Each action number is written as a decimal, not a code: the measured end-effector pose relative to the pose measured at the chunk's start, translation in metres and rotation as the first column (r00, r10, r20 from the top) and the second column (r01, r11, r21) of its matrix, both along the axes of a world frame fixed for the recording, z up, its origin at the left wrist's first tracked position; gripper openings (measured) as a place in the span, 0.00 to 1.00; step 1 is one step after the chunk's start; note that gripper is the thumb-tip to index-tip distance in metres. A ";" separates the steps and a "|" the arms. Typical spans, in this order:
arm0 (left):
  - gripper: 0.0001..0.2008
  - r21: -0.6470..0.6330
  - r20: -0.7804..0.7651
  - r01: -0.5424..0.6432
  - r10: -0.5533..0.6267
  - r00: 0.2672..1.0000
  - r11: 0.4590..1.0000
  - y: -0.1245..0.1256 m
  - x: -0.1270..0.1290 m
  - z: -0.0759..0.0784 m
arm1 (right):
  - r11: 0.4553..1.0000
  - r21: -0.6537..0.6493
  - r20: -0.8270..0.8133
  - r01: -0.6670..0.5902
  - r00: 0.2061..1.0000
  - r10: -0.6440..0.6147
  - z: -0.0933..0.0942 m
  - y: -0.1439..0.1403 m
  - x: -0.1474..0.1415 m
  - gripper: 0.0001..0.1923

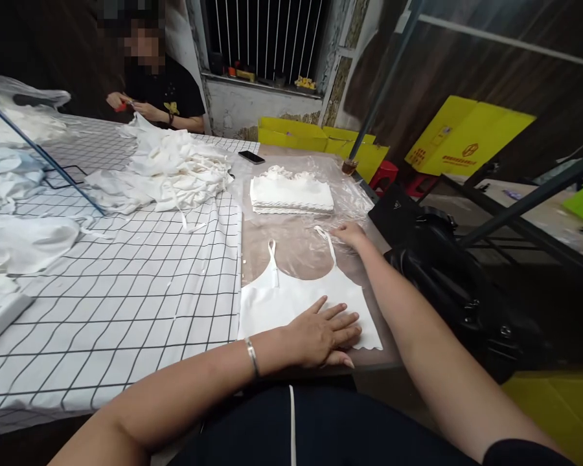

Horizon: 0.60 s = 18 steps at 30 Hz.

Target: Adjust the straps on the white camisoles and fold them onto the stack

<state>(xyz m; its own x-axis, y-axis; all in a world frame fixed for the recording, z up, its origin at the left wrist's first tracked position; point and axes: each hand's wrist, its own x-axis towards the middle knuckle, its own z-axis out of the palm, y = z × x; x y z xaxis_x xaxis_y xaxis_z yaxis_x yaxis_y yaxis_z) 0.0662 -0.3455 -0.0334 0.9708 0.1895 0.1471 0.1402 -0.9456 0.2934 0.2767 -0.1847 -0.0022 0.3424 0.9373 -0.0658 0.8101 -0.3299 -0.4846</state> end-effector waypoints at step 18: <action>0.32 -0.399 -0.144 -0.052 -0.007 0.990 0.915 0.003 0.034 0.001 | 0.946 0.260 -0.698 0.193 0.714 0.047 0.072 -0.005 0.010 0.19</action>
<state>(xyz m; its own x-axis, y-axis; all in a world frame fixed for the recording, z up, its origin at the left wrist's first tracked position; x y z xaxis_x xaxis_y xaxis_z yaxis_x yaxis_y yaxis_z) 0.1004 -0.3421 -0.0327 0.9707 0.2259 -0.0824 0.2270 -0.7484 0.6232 0.2870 -0.1895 0.0700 0.3807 0.9239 -0.0394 0.1889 -0.1194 -0.9747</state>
